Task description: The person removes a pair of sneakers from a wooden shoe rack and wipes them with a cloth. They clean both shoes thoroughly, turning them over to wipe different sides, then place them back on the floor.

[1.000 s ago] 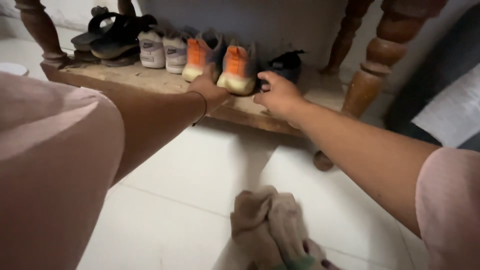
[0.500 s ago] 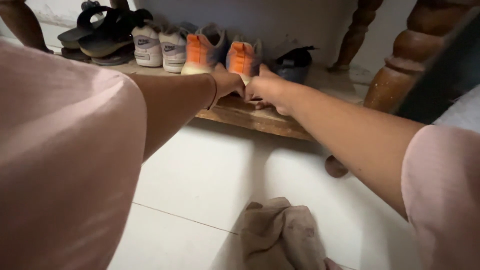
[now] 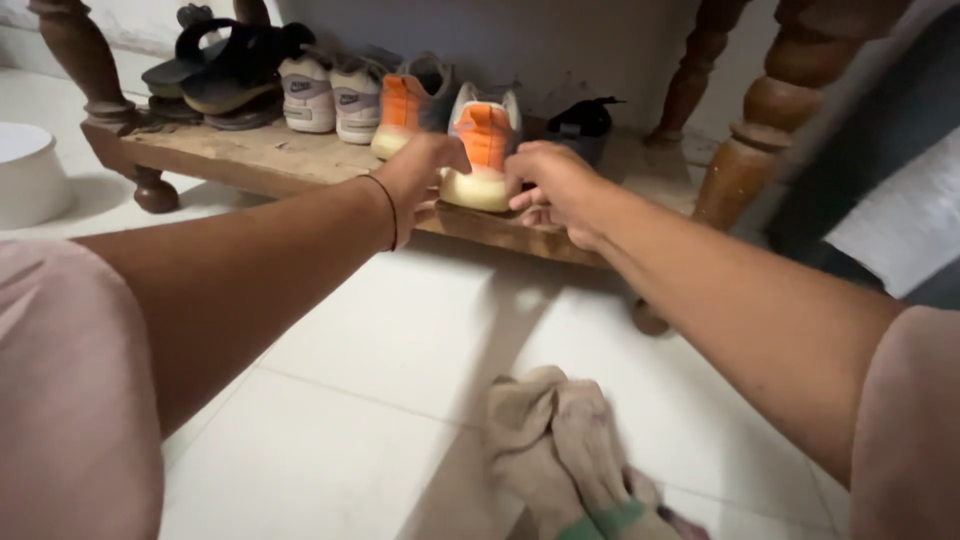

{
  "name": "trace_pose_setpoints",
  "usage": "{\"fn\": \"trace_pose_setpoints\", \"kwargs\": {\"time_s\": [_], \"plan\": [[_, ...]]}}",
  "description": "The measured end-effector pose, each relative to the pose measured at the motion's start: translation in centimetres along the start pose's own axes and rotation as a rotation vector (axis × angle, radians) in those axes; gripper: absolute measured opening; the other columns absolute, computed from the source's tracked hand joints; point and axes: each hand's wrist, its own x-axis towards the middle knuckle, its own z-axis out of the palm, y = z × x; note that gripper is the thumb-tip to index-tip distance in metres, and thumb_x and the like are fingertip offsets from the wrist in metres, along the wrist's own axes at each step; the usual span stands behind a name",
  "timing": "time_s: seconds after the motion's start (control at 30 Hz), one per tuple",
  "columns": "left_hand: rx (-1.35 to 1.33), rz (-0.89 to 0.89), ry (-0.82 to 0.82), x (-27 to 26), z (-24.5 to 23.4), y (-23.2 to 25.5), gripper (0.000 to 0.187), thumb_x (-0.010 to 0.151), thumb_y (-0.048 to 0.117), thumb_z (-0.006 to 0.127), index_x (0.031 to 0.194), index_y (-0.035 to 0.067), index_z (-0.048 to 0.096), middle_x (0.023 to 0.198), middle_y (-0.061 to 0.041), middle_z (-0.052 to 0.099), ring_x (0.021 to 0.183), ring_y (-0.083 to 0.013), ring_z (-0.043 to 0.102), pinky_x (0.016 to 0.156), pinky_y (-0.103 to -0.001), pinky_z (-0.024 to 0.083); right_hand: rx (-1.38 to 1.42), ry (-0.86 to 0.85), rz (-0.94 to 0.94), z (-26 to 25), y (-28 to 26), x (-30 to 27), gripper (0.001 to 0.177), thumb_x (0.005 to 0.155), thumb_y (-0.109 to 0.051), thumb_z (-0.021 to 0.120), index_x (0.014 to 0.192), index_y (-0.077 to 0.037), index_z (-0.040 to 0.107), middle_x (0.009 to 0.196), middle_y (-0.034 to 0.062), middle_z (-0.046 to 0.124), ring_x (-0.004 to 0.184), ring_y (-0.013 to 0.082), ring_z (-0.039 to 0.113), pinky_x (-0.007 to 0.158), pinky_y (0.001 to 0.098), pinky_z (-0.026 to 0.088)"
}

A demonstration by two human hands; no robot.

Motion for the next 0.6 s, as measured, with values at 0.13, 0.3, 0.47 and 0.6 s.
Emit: {"fn": "trace_pose_setpoints", "kwargs": {"time_s": [0.13,0.3,0.47,0.6], "plan": [[-0.124,0.028,-0.023,-0.1,0.1,-0.3,0.051,0.068,0.044,0.063,0.109,0.015,0.066,0.113,-0.005,0.064,0.105,-0.0191,0.059,0.091,-0.034,0.042,0.003,0.004,-0.008,-0.7,0.4,-0.1,0.021,0.076,-0.019,0.066,0.095,-0.013,0.062,0.092,0.0020,0.062,0.076,0.0126,0.063,0.062,0.0320,0.053],[-0.095,-0.064,0.105,0.8,-0.7,0.9,0.067,0.079,0.052,0.063,0.132,0.011,0.062,0.135,-0.015,0.066,0.119,-0.0284,0.063,0.099,-0.044,0.045,0.114,0.080,0.062,-2.2,0.8,1.6,0.046,0.084,-0.044,0.065,0.120,-0.016,0.063,0.117,0.0111,0.060,0.102,0.0239,0.057,0.080,0.0401,0.055],[0.007,-0.120,-0.007,4.1,0.6,1.6,0.088,0.090,0.076,0.030,0.154,0.017,0.044,0.159,-0.013,0.040,0.144,-0.0391,0.037,0.117,-0.052,0.032,-0.011,0.092,0.163,0.2,-1.1,0.1,0.070,0.091,-0.072,0.044,0.147,-0.031,0.046,0.150,0.0038,0.036,0.138,0.0311,0.037,0.105,0.0522,0.045],[-0.002,-0.128,0.025,3.2,0.8,1.8,0.094,0.089,0.079,0.033,0.157,0.014,0.035,0.165,-0.012,0.021,0.152,-0.0338,0.019,0.120,-0.061,0.025,0.069,0.054,0.128,0.8,-1.5,-1.7,0.083,0.089,-0.077,0.035,0.133,-0.011,0.057,0.139,0.0137,0.056,0.134,0.0253,0.048,0.106,0.0493,0.035]]}}
